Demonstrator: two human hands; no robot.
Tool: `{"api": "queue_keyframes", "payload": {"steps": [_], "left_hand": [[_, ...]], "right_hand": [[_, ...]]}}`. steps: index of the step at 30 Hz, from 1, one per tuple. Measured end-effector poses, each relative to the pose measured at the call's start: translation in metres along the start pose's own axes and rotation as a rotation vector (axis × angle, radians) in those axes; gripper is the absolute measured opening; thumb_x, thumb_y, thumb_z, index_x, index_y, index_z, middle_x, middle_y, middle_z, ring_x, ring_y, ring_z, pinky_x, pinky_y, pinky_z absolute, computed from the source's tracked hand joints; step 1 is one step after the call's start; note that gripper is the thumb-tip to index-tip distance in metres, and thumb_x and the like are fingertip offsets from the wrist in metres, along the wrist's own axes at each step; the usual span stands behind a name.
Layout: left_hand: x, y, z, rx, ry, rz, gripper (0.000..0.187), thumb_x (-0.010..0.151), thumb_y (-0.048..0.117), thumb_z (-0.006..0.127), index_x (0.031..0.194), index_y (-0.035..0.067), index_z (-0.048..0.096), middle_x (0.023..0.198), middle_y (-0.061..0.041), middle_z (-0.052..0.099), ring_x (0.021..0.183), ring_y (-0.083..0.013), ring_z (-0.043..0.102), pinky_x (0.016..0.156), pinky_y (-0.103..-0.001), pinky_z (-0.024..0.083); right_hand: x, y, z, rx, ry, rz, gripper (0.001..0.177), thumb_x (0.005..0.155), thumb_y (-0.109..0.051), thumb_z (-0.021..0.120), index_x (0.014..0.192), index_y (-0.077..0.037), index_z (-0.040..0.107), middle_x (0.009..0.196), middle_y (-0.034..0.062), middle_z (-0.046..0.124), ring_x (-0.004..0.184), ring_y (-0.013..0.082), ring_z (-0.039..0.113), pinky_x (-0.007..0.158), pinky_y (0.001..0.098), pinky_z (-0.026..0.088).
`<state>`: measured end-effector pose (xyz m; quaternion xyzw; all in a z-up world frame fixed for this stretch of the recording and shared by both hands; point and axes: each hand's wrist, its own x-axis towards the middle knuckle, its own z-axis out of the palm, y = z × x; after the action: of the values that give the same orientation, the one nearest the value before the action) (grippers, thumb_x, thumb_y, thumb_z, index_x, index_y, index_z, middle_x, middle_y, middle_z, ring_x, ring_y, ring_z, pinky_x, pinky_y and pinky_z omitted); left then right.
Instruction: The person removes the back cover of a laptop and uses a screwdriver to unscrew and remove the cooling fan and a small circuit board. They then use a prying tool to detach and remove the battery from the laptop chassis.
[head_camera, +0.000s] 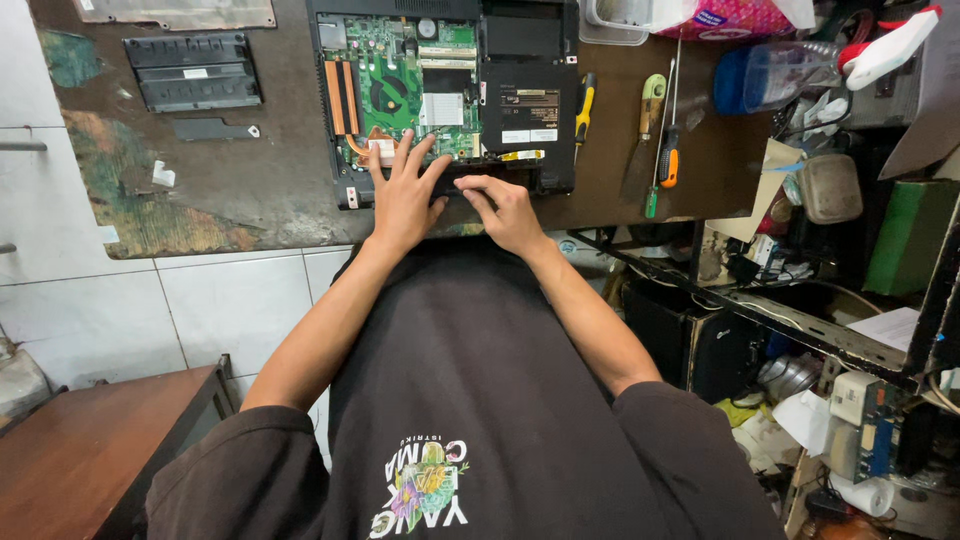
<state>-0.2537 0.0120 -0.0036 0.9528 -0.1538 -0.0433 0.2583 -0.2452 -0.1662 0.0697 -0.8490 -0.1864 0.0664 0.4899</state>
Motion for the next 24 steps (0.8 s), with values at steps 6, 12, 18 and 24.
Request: {"api": "queue_keyframes", "payload": {"steps": [6, 12, 18, 24], "left_hand": [[0.000, 0.001, -0.001, 0.001, 0.014, 0.004, 0.068, 0.069, 0.024, 0.082, 0.131, 0.021, 0.054, 0.147, -0.007, 0.042, 0.145, -0.0313, 0.026, 0.111, -0.067, 0.008], [-0.001, 0.000, 0.000, 0.013, 0.006, 0.002, 0.068, 0.070, 0.025, 0.082, 0.131, 0.021, 0.054, 0.146, -0.007, 0.042, 0.145, -0.0317, 0.025, 0.111, -0.067, 0.008], [-0.001, 0.001, 0.001, 0.023, -0.002, -0.002, 0.068, 0.070, 0.025, 0.082, 0.131, 0.022, 0.053, 0.147, -0.006, 0.040, 0.145, -0.0315, 0.025, 0.111, -0.066, 0.009], [-0.002, -0.001, 0.002, 0.003, -0.009, 0.003, 0.069, 0.072, 0.024, 0.080, 0.134, 0.023, 0.050, 0.147, -0.005, 0.041, 0.145, -0.0308, 0.026, 0.112, -0.067, 0.008]], "right_hand": [[0.001, -0.002, -0.001, -0.108, -0.016, -0.071, 0.010, 0.096, -0.010, 0.061, 0.100, -0.003, 0.068, 0.092, 0.0128, 0.072, 0.089, 0.0312, 0.070, 0.078, 0.0396, 0.057], [0.002, 0.008, -0.001, -0.344, -0.035, -0.132, 0.013, 0.093, -0.016, 0.068, 0.094, -0.003, 0.068, 0.081, 0.0111, 0.071, 0.079, 0.0264, 0.071, 0.070, 0.0359, 0.058], [0.012, 0.018, 0.001, -0.479, -0.223, -0.162, 0.011, 0.095, -0.020, 0.064, 0.097, -0.009, 0.066, 0.084, 0.0062, 0.068, 0.083, 0.0249, 0.069, 0.073, 0.0354, 0.057], [0.024, 0.005, -0.008, -0.451, -0.409, -0.197, 0.009, 0.092, -0.011, 0.064, 0.100, -0.006, 0.066, 0.093, 0.0104, 0.068, 0.093, 0.0297, 0.068, 0.080, 0.0395, 0.056]]}}
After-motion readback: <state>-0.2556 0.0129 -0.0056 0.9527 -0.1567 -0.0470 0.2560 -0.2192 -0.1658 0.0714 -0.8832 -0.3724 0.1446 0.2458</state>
